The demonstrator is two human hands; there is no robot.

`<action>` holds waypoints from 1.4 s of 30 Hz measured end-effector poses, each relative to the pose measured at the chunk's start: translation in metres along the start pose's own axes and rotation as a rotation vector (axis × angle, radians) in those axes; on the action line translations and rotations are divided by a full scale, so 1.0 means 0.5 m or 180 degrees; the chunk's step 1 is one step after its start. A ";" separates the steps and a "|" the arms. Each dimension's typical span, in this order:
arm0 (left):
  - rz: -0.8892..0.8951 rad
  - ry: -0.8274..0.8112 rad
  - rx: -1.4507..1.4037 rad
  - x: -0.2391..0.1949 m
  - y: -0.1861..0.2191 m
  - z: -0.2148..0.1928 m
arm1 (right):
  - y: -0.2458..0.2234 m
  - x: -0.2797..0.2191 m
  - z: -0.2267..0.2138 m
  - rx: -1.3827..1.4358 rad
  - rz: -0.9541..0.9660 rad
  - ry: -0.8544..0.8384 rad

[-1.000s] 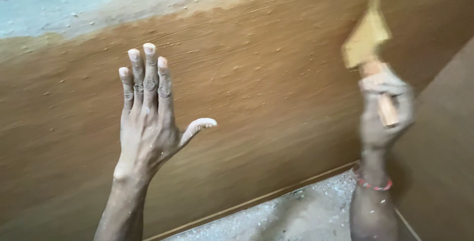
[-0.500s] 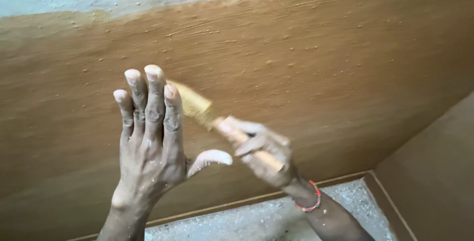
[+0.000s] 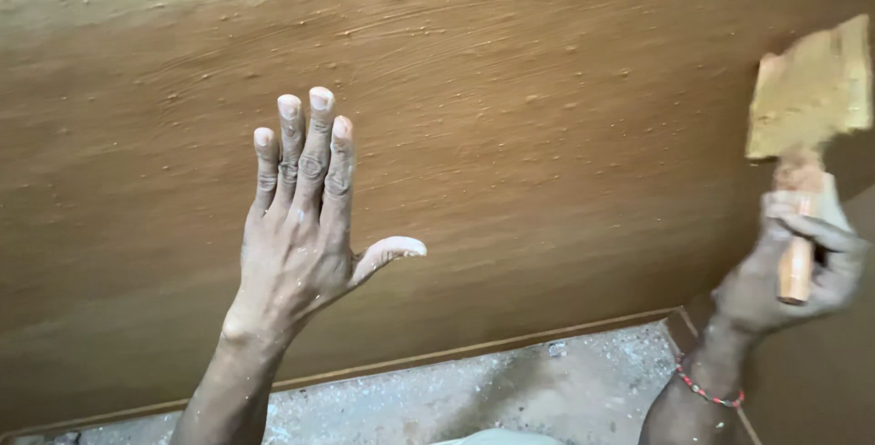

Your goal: The person uses a paintbrush to apply brown paint to a wall. The left hand rests against the wall for support while the right hand moves the brush in horizontal strokes across the surface.

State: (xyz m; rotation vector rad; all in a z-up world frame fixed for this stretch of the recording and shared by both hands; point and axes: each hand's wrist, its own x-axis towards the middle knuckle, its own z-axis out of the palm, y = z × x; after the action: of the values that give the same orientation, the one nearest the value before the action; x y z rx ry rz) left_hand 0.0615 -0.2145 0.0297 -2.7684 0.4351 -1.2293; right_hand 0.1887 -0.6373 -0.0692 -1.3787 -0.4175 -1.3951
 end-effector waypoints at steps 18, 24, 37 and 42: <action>0.0249 0.0063 -0.0029 0.000 0.008 0.002 | -0.152 -0.285 0.209 0.1949 0.0204 -0.2103; 0.0249 0.0056 -0.0114 0.006 0.016 0.025 | 0.047 -0.201 0.009 0.0636 0.0439 -0.0698; 0.0408 -0.0083 -0.0479 0.103 0.114 0.094 | 0.059 -0.221 -0.041 0.0553 0.0333 -0.1103; 0.0511 -0.0168 -0.0520 0.144 0.164 0.103 | -0.003 -0.269 -0.011 0.1235 -0.0159 -0.2169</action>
State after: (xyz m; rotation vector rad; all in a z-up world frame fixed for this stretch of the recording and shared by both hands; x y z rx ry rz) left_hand 0.1269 -0.3157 0.0310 -2.8232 0.7685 -1.1291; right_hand 0.1512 -0.5837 -0.1870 -1.4870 -1.1098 -0.7847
